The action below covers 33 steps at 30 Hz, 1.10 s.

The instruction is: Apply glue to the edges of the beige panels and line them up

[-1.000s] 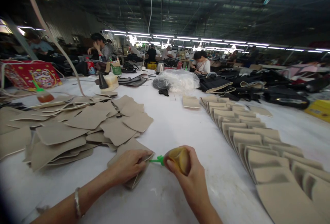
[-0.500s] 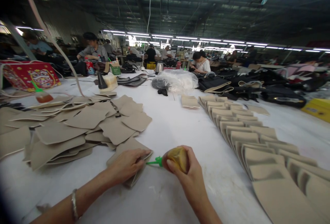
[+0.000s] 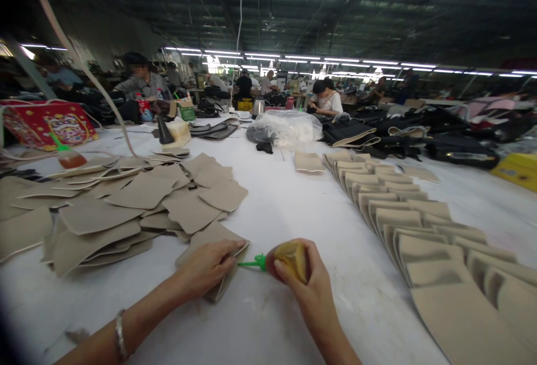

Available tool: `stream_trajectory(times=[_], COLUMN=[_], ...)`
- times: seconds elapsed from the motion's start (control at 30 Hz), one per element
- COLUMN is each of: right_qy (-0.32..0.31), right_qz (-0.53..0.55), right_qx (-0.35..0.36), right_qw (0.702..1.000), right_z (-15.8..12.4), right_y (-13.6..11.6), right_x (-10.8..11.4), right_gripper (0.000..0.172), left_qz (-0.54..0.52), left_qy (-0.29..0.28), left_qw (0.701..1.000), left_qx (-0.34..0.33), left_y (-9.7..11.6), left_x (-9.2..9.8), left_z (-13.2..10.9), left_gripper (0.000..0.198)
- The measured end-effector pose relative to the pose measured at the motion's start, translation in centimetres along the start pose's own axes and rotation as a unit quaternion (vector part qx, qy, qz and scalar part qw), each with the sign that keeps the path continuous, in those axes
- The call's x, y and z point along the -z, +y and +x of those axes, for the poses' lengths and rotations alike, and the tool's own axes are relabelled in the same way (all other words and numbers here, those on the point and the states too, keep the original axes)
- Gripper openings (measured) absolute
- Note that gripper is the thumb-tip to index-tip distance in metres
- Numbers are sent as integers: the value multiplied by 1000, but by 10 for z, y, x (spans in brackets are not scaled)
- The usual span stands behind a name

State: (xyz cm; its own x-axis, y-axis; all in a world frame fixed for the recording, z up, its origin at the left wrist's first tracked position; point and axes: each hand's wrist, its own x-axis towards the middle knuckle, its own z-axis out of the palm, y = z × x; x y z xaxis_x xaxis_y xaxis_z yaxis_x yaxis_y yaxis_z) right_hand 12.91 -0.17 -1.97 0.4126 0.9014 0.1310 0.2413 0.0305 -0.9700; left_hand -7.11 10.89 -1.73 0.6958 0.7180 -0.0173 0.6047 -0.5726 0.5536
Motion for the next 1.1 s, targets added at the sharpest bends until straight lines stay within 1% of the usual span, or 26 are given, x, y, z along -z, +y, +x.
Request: stream_trajectory(times=[0.07, 0.17, 0.2, 0.23, 0.33, 0.37, 0.53, 0.63, 0.7, 0.83, 1.0, 1.1], right_qy=[-20, -89, -98, -92, -37, -28, -74, -41, -33, -78, -62, -82], right_qz=[4, 20, 23, 22, 11, 12, 45, 40, 43, 72, 40, 57], right_qx=[-4, -15, -17, -17, -12, -12, -25, -25, -28, -37, -31, -27], right_qw=[1000, 996, 995, 995, 999, 999, 996, 998, 998, 994, 997, 995], right_z=[-3, -8, -9, -10, -10, -10, -16, -17, -17, -20, -19, -20], right_y=[-1, -2, -2, -2, -1, -1, -2, -2, -2, -1, 2, 0], right_x=[0, -1, -1, -1, -2, -2, -5, -4, -4, -3, 0, 1], right_gripper=[37, 37, 37, 36, 35, 35, 36, 35, 34, 39, 40, 43], left_qz=[-1, -4, -3, -3, -1, -2, -3, 0, 0, -2, 1, 2], left_qy=[-2, -4, -3, -3, -3, -5, -6, -2, -1, -5, -4, -10], left_qw=[1000, 1000, 1000, 1000, 1000, 1000, 1000, 1000, 1000, 1000, 1000, 1000], left_qx=[2, 4, 5, 7, 10, 10, 20, 16, 12, 11, 11, 14], left_y=[-1, -2, -2, -2, -2, -2, -2, -2, -2, -2, -2, -2], left_x=[0, -1, -2, -2, -2, -2, -2, -2, -2, -2, -3, -2], left_z=[-1, -2, -2, -2, -3, -3, -3, -3, -3, -3, -4, -4], left_gripper=[47, 46, 46, 46, 45, 46, 45, 45, 45, 44, 43, 43])
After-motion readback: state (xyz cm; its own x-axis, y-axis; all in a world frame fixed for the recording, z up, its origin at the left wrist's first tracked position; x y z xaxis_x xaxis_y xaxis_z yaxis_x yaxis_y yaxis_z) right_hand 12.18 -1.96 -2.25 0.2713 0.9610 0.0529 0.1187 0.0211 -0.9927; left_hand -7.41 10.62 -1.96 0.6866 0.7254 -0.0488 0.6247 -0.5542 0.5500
